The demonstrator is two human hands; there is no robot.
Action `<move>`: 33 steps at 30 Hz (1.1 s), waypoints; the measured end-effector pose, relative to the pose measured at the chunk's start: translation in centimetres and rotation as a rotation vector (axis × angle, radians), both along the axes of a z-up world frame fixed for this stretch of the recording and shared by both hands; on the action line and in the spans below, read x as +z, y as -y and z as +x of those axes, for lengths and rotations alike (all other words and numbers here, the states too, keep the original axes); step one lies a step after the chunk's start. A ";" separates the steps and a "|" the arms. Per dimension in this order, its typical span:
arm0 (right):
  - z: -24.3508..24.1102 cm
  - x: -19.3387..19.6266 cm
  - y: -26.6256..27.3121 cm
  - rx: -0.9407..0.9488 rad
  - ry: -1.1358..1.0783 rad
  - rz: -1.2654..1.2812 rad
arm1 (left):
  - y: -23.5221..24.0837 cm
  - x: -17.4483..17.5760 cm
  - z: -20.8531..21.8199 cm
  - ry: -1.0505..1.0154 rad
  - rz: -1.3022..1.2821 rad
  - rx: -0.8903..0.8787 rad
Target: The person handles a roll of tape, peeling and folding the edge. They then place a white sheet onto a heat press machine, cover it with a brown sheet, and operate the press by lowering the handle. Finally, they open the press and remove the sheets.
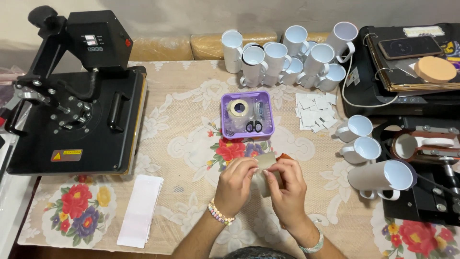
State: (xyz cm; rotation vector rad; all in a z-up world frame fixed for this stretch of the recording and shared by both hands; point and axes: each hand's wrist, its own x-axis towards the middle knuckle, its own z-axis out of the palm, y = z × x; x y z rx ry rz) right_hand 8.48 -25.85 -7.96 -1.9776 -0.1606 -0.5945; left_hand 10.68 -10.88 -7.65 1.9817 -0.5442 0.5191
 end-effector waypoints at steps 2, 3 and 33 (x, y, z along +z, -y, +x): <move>0.2 -0.4 -0.1 -0.005 -0.004 -0.020 | 0.0 -1.0 -0.1 0.060 0.082 -0.013; 0.4 -0.8 -0.1 -0.001 0.061 -0.053 | -0.1 -1.6 -0.1 0.041 0.157 -0.017; 0.2 1.5 2.0 0.060 0.015 -0.150 | -0.9 -0.7 0.9 -0.259 -0.178 -0.139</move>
